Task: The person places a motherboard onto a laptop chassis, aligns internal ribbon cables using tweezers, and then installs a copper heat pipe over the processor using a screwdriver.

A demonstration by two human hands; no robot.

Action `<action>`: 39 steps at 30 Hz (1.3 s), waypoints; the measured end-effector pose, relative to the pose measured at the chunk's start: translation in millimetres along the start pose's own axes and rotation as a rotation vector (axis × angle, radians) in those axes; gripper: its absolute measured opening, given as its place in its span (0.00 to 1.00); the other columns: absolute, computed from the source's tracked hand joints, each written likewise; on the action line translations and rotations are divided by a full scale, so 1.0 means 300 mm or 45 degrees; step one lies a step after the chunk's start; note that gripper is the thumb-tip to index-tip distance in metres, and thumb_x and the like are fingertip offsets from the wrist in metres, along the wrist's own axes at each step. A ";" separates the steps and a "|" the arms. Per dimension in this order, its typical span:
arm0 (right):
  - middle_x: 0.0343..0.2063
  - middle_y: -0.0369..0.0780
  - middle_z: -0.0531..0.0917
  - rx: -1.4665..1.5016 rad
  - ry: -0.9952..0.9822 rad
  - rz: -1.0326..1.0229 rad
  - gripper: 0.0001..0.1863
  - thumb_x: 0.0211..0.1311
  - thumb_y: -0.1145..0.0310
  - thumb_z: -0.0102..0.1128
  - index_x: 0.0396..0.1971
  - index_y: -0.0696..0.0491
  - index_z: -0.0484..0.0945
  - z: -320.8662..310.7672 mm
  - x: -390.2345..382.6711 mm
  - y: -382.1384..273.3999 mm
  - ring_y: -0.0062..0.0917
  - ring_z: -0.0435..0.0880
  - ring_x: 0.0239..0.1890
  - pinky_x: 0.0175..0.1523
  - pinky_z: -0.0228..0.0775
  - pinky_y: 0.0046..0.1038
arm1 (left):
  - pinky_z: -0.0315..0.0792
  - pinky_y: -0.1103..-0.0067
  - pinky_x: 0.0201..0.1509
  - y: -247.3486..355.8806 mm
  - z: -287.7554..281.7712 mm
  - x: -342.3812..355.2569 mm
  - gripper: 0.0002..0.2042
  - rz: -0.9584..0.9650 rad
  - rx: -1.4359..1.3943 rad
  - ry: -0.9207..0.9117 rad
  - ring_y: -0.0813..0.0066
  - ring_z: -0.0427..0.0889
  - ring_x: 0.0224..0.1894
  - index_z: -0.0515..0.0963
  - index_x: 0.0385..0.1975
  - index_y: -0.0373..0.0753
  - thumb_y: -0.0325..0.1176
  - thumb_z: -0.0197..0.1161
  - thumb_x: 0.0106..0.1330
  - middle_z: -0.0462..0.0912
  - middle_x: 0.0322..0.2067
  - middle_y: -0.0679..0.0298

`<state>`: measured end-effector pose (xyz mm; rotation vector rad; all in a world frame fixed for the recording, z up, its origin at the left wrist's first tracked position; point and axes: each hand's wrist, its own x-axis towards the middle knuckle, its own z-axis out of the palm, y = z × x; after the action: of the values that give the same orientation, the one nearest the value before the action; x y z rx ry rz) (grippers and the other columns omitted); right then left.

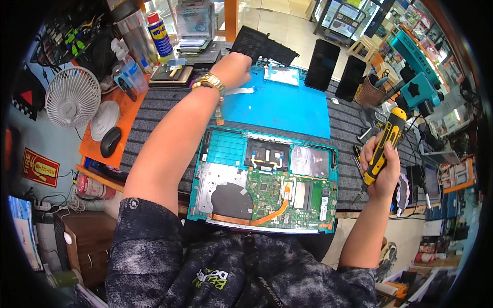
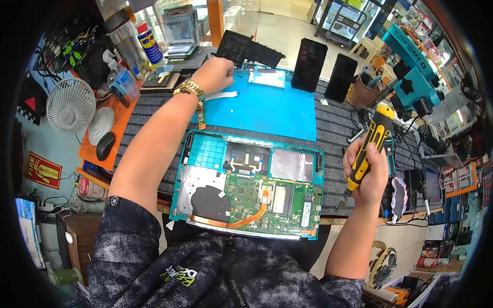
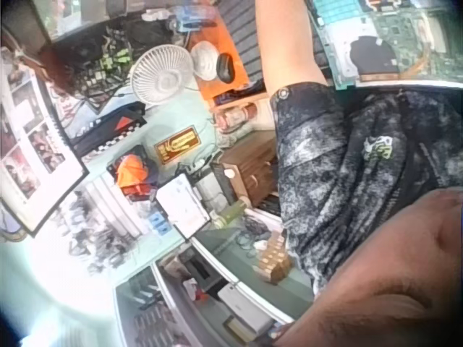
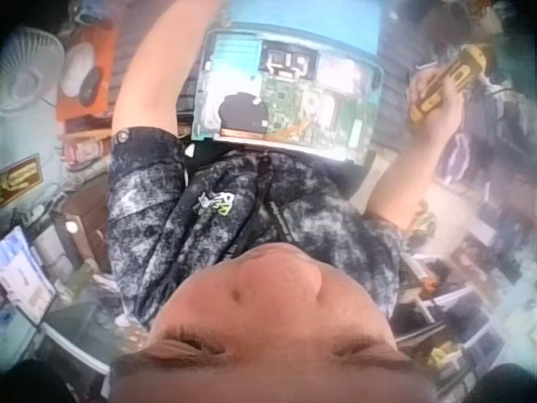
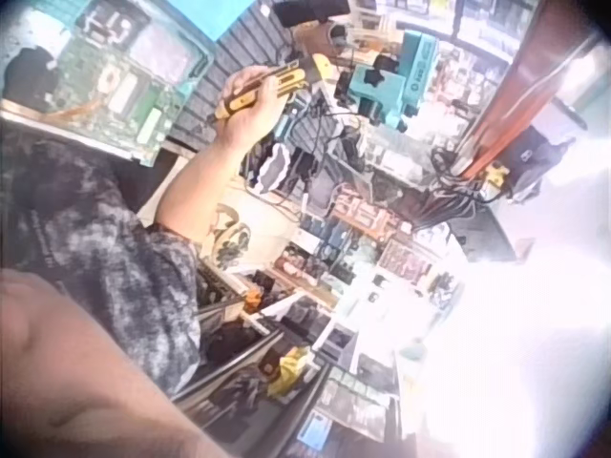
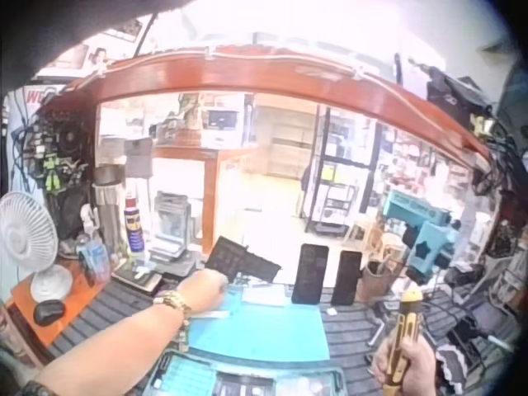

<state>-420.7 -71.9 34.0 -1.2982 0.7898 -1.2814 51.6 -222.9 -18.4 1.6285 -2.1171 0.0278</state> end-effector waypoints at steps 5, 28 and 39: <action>0.31 0.41 0.80 -0.052 0.101 -0.066 0.17 0.93 0.50 0.57 0.52 0.50 0.73 0.012 -0.025 -0.009 0.22 0.79 0.29 0.30 0.71 0.24 | 0.88 0.59 0.58 0.025 -0.148 -0.090 0.10 -0.166 -0.219 0.135 0.47 0.96 0.46 0.95 0.42 0.37 0.36 0.76 0.68 0.98 0.42 0.50; 0.43 0.47 0.85 0.201 0.204 -0.982 0.18 0.83 0.64 0.72 0.55 0.52 0.70 0.431 -0.122 -0.140 0.33 0.85 0.42 0.52 0.85 0.40 | 0.73 0.83 0.40 0.653 -0.196 -0.625 0.10 -0.315 -2.585 -0.452 0.87 0.74 0.33 0.90 0.55 0.34 0.34 0.71 0.88 0.95 0.47 0.58; 0.43 0.47 0.86 0.182 0.173 -1.060 0.18 0.82 0.67 0.73 0.57 0.52 0.70 0.472 -0.136 -0.150 0.33 0.86 0.43 0.52 0.86 0.40 | 0.73 0.80 0.41 0.677 -0.223 -0.659 0.07 -0.385 -2.540 -0.390 0.86 0.73 0.33 0.90 0.52 0.37 0.33 0.71 0.87 0.95 0.47 0.57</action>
<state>-303.6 8.9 93.1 -1.4884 0.2145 -2.0520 -74.6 36.7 20.9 0.5149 -0.8795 -1.7805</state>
